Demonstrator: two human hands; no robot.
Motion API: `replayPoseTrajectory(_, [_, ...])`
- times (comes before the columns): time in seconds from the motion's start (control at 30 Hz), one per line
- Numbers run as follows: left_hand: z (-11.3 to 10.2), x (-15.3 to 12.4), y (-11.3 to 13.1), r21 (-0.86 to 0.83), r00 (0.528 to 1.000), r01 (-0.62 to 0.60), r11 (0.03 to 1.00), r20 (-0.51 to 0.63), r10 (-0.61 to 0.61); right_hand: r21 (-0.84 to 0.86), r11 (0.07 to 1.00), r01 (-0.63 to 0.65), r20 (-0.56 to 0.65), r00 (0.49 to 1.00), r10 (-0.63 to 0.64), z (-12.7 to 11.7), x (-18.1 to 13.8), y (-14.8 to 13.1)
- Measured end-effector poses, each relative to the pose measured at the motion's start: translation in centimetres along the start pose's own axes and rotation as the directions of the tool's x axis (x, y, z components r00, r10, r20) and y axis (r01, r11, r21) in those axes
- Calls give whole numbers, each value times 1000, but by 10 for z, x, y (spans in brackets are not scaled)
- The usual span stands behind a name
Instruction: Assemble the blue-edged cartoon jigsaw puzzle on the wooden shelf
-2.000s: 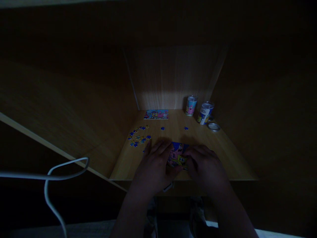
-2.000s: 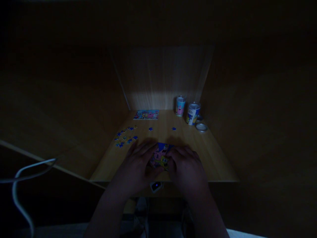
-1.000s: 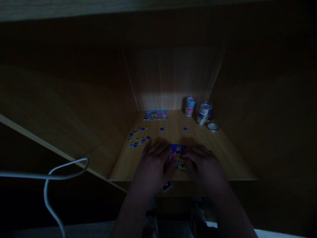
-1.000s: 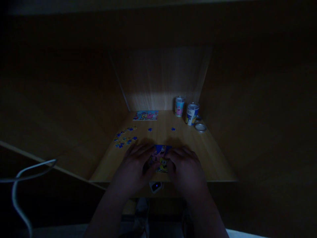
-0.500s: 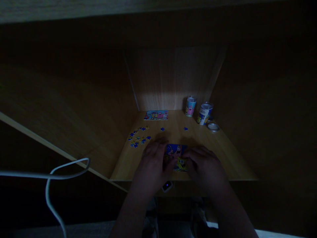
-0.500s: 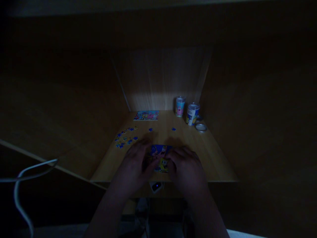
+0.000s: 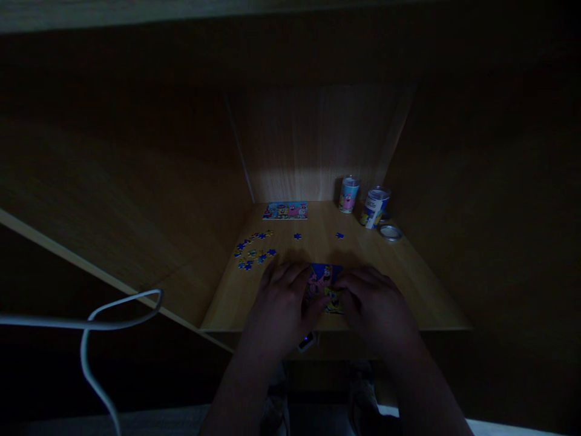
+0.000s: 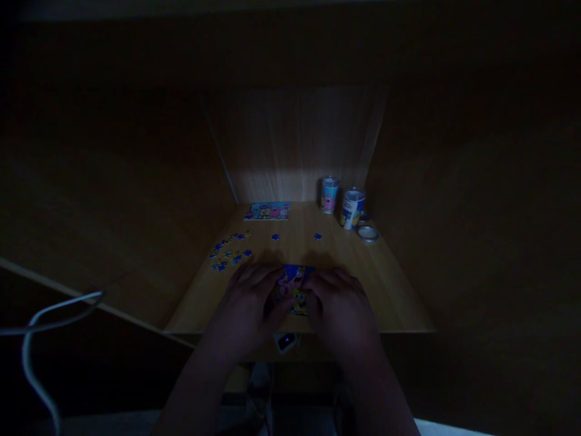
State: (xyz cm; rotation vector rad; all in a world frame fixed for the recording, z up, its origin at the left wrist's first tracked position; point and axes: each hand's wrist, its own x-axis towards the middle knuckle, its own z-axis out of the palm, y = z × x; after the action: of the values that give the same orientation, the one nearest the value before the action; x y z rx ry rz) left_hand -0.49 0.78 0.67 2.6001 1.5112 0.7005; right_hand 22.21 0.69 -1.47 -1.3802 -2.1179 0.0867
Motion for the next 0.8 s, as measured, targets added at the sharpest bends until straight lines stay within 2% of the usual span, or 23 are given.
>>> replayPoseTrajectory(0.2, [1,0,-1,-5,999,38,999,-37,-38,6,1000,-8,23,1000,7,0,0,0])
replayPoseTrajectory(0.63, [1,0,-1,-43,1000,5,999,-16,-5,20,1000,-13,17,1000,12,2,-1,3])
replayPoseTrajectory(0.7, [2,-1,-1,-60,999,7,998,-46,-10,20,1000,-7,12,1000,7,2,-1,2])
replayPoseTrajectory(0.8, [0,-3,-5,-120,985,41,992,-160,-60,9,1000,-10,6,1000,10,-1,-1,0])
